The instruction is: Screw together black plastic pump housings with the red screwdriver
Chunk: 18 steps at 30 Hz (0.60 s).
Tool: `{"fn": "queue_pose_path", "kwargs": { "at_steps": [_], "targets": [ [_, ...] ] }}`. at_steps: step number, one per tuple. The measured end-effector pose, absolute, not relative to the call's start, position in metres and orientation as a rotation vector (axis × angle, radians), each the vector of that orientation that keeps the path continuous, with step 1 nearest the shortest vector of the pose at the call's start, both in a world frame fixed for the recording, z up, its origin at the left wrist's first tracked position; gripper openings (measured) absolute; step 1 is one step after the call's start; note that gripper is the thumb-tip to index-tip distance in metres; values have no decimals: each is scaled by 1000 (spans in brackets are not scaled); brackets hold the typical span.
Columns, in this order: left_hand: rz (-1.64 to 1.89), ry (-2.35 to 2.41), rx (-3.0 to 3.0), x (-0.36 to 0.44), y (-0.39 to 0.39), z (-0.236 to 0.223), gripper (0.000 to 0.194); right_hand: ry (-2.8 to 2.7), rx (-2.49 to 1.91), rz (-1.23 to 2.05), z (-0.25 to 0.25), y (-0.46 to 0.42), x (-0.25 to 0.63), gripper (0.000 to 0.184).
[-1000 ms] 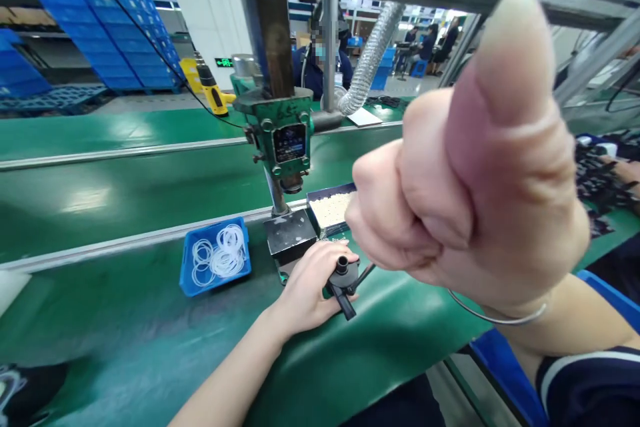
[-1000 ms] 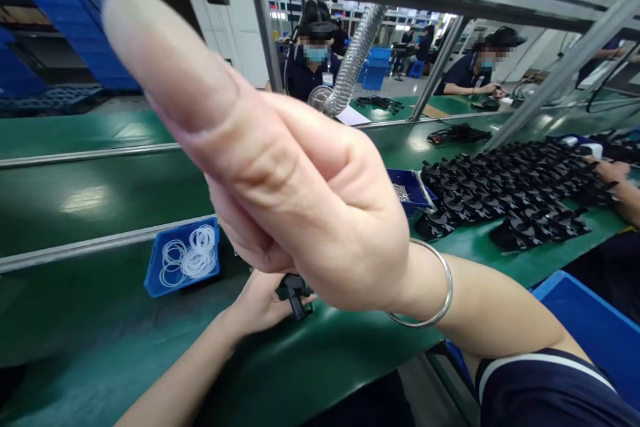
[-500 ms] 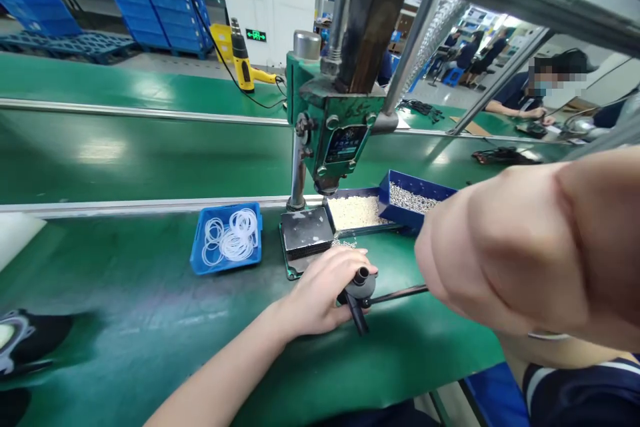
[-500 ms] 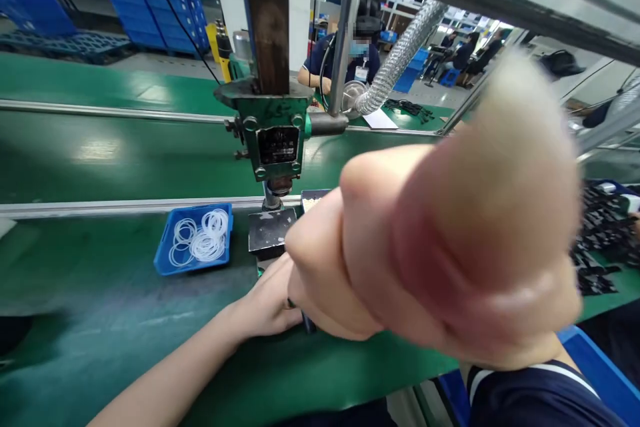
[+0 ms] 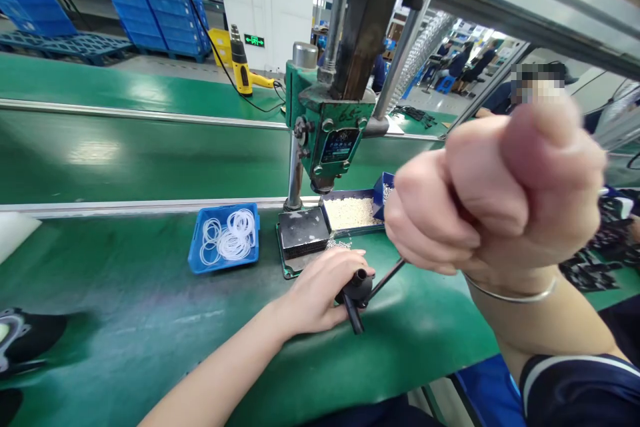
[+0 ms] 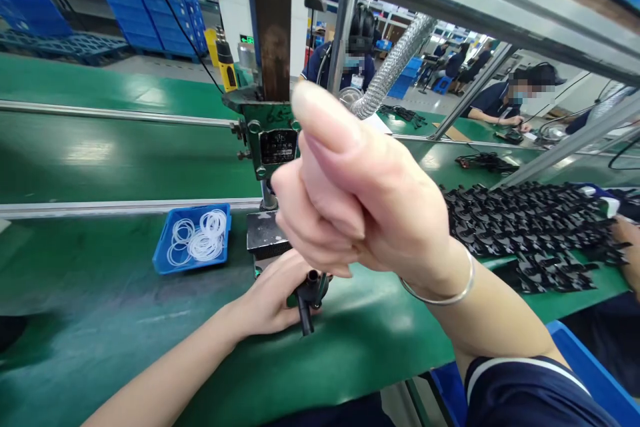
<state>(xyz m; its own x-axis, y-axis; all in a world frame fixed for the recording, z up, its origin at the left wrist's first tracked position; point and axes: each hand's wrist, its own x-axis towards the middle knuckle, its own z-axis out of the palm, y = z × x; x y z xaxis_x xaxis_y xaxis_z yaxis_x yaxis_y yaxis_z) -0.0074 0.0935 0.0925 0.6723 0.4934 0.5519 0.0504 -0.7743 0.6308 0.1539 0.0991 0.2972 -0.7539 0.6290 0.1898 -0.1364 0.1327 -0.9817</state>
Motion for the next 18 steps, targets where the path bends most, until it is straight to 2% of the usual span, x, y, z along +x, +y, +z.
{"fn": "queue_pose_path", "kwargs": {
  "at_steps": [3,8,15,18],
  "targets": [
    [988,434,2294,-7,93,93,40,-1587,-435,1586,297,85,146,68],
    [1062,502,2303,-7,93,87,38,-1739,-251,1740,284,90,152,73],
    [1096,545,2301,-9,96,85,43,-1839,72,2167,273,119,164,65],
    [1090,533,2290,-9,95,85,45,-1761,378,2382,276,124,158,57]
  ]
}}
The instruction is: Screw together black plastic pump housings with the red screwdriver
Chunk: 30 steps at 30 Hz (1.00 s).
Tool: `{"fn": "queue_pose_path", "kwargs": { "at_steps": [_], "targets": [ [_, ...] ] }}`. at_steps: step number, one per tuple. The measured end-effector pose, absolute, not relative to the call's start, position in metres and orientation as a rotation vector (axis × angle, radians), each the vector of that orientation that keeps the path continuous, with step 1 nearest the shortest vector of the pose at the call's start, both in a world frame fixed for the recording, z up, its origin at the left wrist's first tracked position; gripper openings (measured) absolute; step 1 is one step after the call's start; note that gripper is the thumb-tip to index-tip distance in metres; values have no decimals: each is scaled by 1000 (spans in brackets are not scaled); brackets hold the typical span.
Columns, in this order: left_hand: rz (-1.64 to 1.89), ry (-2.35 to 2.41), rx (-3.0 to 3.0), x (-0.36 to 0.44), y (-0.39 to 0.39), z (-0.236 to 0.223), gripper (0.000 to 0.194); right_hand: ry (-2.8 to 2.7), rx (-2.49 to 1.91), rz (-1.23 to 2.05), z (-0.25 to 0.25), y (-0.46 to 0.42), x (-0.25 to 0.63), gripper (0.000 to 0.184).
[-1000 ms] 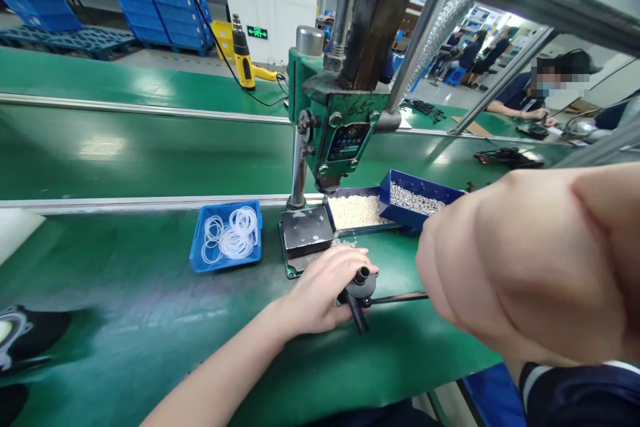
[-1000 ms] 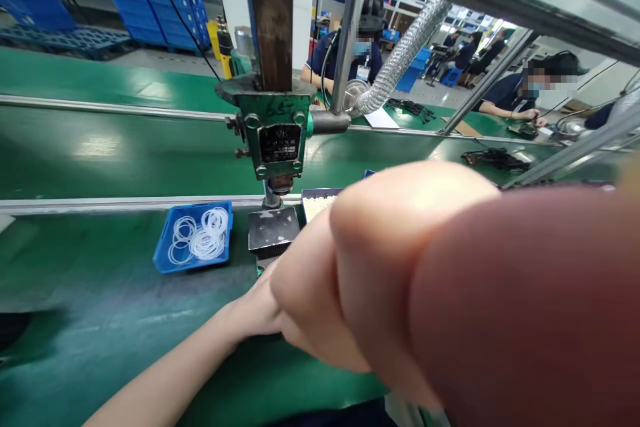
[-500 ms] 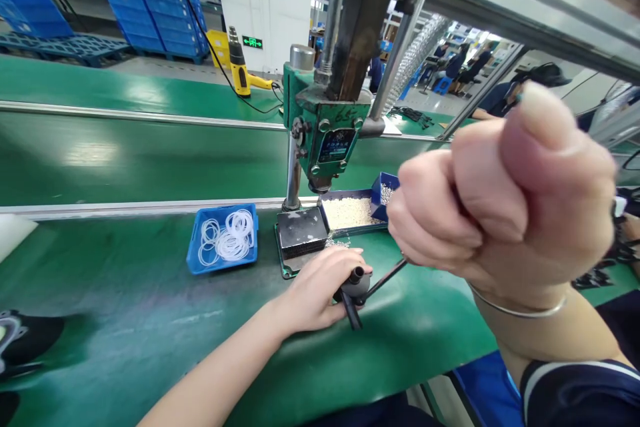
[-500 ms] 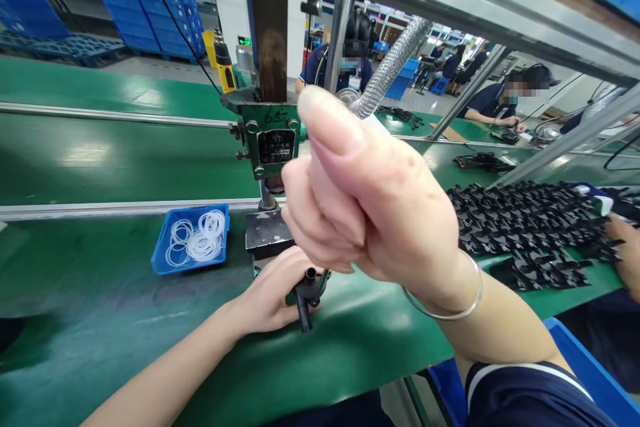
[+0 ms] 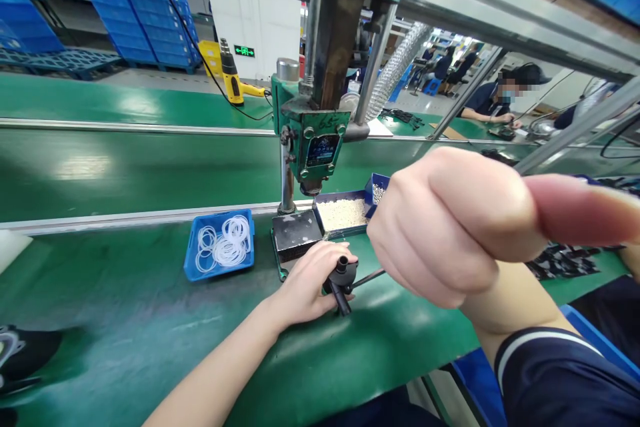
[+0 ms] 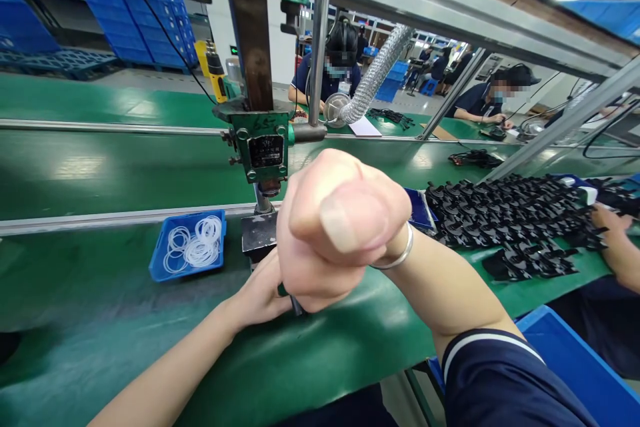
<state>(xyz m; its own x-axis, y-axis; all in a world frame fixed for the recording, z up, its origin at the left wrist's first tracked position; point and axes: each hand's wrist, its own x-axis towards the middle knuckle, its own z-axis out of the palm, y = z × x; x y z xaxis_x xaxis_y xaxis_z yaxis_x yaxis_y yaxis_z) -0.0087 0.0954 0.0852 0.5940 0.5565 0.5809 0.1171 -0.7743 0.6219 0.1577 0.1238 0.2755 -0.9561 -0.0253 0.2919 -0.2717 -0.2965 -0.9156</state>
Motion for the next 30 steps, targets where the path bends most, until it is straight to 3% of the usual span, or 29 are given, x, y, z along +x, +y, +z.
{"fn": "queue_pose_path", "kwargs": {
  "at_steps": [3,5,7,11,14,17,21,23,25,30],
  "targets": [
    [1042,514,2286,-7,93,87,44,-1664,698,2466,272,131,148,56],
    [1016,512,2275,-6,91,89,47,-1634,537,2392,270,135,145,59],
    [1006,507,2255,-6,91,89,52,-1674,85,2130,276,135,150,64],
    [1000,514,2228,-7,94,87,51,-1605,-636,1264,318,120,186,67],
    [1010,632,2162,-8,95,83,51,-1642,-816,1064,325,96,217,53],
    [1043,784,1992,-8,95,78,51,-2118,-1319,1069,265,71,229,27],
    [1035,923,1639,0,89,76,56,-2281,-1521,1157,146,41,219,48],
    [1010,951,1478,6,83,77,60,-2220,-1497,1154,111,27,211,28],
    [1018,959,1375,10,77,79,61,-2160,-1465,1151,100,15,208,23],
    [1140,933,1261,9,69,81,60,-2070,-1442,1147,121,-12,232,30]
  ]
}}
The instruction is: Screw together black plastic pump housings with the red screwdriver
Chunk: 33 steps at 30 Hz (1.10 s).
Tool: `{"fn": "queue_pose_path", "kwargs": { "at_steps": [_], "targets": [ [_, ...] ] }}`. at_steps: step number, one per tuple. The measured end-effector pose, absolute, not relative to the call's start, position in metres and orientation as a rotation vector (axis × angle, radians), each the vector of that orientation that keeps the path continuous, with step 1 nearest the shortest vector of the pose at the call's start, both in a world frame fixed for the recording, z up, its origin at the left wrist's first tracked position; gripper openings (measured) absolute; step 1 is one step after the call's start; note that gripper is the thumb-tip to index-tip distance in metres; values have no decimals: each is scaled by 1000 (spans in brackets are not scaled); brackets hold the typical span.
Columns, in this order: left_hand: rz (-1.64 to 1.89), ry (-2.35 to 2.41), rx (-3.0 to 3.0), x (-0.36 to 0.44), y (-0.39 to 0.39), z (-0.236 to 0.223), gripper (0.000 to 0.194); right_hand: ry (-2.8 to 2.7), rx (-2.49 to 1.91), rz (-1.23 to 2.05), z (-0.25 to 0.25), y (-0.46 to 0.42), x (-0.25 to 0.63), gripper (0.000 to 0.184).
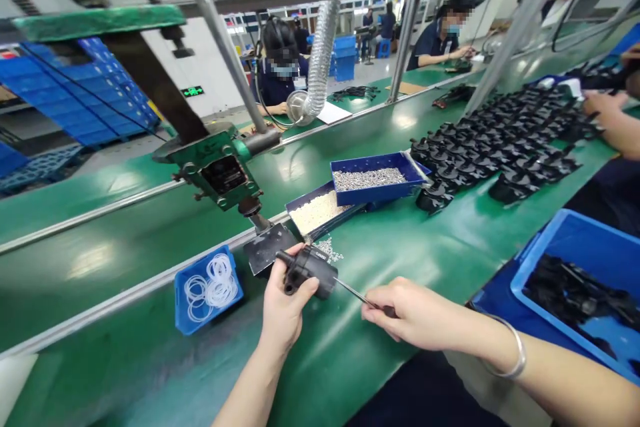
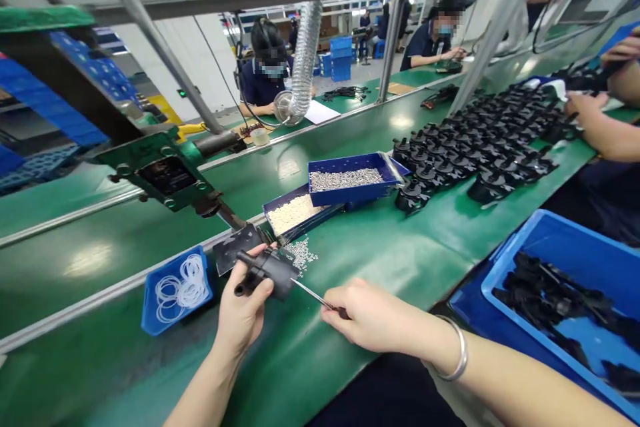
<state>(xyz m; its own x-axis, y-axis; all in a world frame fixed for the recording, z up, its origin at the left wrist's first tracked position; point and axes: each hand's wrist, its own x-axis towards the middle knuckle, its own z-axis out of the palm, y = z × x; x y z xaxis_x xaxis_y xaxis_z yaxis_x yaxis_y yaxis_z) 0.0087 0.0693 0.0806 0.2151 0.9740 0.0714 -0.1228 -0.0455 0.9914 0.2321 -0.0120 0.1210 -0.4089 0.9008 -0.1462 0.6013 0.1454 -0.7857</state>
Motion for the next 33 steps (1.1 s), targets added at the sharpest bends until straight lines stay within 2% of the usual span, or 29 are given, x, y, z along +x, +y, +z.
{"fn": "queue_pose_path", "kwargs": {
  "at_steps": [3,9,14,21,24,28,31,33],
  "targets": [
    [1096,969,1332,5,70,84,63,-2030,-1454,1121,126,-24,248,30],
    [603,1139,1831,14,68,81,57,-1939,-1500,1117,129,-36,259,27],
    [408,1072,2273,23,61,69,55,-1914,-1452,1100,128,-43,261,34],
    [416,909,2447,20,57,77,74,-1598,-1310,1538,134,-42,266,41],
    [585,929,2369,18,53,93,59,-1602,-1319,1529,139,-44,264,40],
    [793,903,2028,27,40,116,32,-1885,-1439,1096,134,-53,253,38],
    [870,846,1790,38,32,124,12,-1998,-1517,842,131,-61,244,30],
    [920,829,1675,43,30,125,11,-2011,-1546,791,132,-65,240,26]
  ]
}}
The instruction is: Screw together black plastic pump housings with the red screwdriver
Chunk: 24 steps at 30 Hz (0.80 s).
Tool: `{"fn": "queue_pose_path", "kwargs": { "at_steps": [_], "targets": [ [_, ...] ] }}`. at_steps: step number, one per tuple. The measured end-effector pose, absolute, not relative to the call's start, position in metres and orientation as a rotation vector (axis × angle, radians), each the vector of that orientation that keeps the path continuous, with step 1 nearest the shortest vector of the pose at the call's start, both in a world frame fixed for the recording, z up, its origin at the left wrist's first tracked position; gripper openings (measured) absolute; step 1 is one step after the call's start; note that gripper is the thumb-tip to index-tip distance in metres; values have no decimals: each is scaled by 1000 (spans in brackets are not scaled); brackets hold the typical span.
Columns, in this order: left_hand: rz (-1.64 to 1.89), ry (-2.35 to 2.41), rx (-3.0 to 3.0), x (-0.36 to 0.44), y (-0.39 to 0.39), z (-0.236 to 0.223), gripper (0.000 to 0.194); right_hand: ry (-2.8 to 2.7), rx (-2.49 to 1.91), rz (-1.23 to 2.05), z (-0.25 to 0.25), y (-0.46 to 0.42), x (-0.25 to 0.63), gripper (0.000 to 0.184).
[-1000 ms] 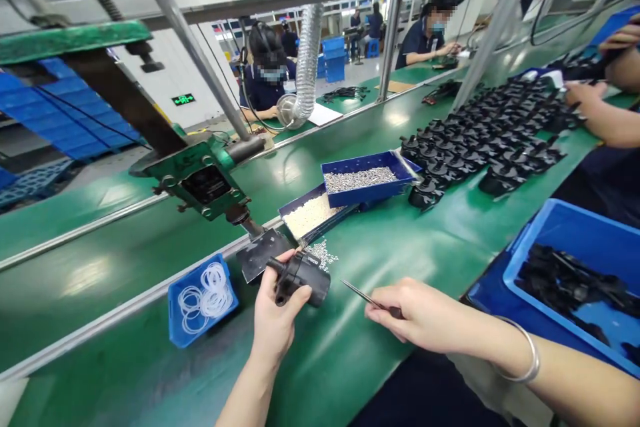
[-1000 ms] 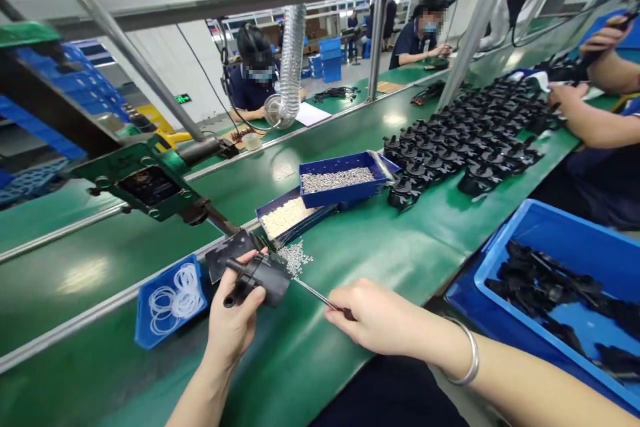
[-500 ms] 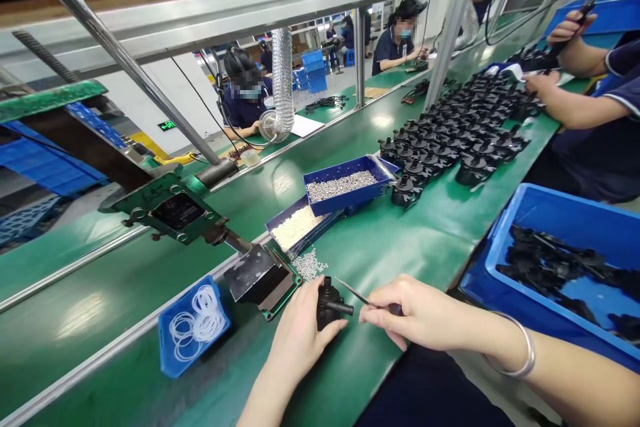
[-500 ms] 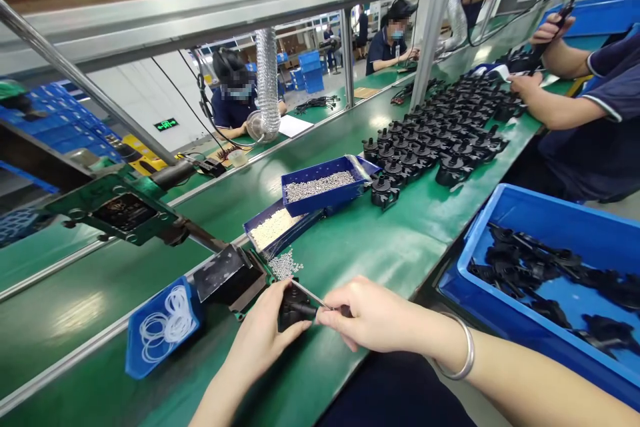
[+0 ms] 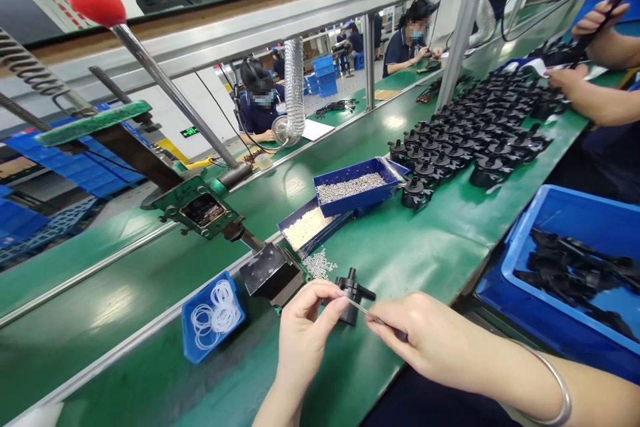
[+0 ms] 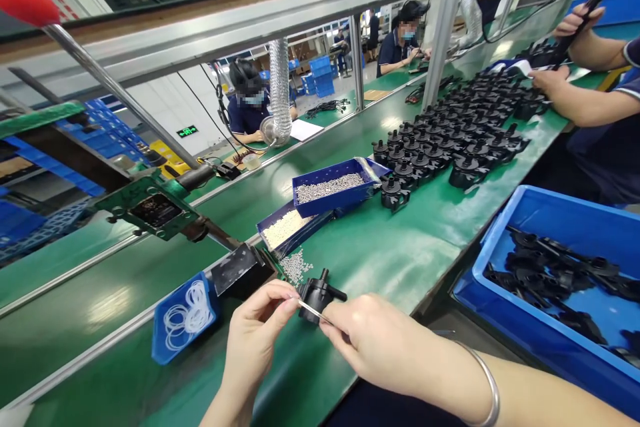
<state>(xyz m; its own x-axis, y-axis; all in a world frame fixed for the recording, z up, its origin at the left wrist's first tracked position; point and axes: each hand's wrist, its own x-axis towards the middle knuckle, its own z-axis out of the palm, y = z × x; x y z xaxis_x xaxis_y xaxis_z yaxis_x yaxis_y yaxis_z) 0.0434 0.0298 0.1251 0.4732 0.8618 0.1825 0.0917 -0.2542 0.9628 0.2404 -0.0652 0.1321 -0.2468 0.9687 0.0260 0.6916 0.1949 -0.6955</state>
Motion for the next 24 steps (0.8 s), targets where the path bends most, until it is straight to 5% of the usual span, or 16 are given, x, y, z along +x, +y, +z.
{"fn": "queue_pose_path", "kwargs": {
  "at_steps": [18,24],
  "targets": [
    [1268,935,1221,44,34,129,16,-2075,-1579,748,136,-69,237,25],
    [961,810,1552,34,19,127,29,-2012,-1317,997,136,-60,235,20]
  ]
}}
